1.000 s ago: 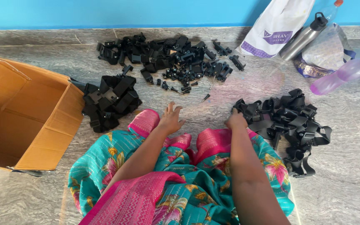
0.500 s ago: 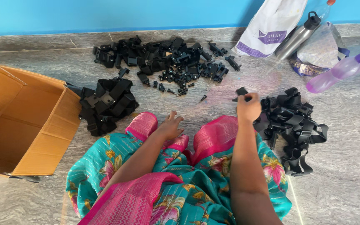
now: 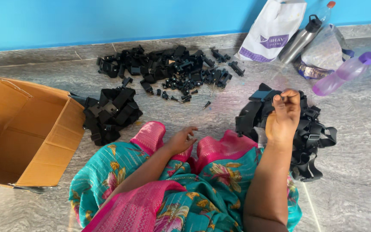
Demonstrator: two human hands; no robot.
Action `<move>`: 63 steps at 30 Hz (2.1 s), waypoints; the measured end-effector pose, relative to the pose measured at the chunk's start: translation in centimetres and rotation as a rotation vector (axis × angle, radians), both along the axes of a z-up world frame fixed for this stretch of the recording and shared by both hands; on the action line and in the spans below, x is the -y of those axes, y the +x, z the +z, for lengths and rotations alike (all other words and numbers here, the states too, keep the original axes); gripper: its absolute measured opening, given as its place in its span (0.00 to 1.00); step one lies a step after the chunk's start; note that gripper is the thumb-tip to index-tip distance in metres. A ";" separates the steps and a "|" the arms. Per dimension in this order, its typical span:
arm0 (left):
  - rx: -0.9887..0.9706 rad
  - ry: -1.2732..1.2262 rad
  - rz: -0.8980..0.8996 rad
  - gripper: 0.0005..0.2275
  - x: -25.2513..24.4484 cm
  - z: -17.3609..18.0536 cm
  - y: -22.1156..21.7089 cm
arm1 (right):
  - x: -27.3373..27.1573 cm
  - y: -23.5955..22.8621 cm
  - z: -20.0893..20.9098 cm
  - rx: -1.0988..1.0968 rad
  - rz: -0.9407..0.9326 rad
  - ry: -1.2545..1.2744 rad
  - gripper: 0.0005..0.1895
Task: The person sits on the floor and assembles black plastic strap components by hand. They pick up parts from a pile, connect buckles and clips, and place the assembled units aside.
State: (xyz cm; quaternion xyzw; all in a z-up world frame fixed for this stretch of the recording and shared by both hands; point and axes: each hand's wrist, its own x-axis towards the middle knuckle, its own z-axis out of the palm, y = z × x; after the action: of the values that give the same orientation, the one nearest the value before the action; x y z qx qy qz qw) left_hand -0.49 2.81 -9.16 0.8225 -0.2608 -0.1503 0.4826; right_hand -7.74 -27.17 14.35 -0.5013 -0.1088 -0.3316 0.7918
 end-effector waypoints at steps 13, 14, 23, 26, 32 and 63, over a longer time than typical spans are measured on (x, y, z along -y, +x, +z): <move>0.092 -0.641 0.171 0.32 8.6 5.3 -1.2 | -8.0 -0.6 0.4 -0.026 0.499 0.041 0.12; 0.040 -0.730 0.164 0.31 8.1 5.2 -0.1 | -8.0 -0.2 0.0 -0.021 0.506 0.039 0.12; -0.682 -0.975 0.498 0.10 -1.8 10.1 2.7 | -5.4 4.8 -4.3 -0.653 0.281 -0.335 0.28; -0.822 -1.022 0.516 0.12 -2.6 10.1 1.5 | -7.9 4.6 -5.6 -0.682 0.360 -0.708 0.26; -0.885 -1.053 0.512 0.17 -2.1 7.1 1.2 | -14.3 3.5 -8.8 -0.399 0.270 -1.124 0.35; -0.529 -0.572 0.339 0.33 0.0 6.4 -1.0 | -11.2 1.3 -11.4 -0.812 0.380 -0.394 0.24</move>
State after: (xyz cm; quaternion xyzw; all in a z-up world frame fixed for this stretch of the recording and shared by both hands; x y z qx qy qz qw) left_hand -1.49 2.78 -2.79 0.6200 -0.0203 -0.1961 0.7594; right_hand -6.48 -15.95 2.96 -0.7016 0.0587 0.0682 0.7068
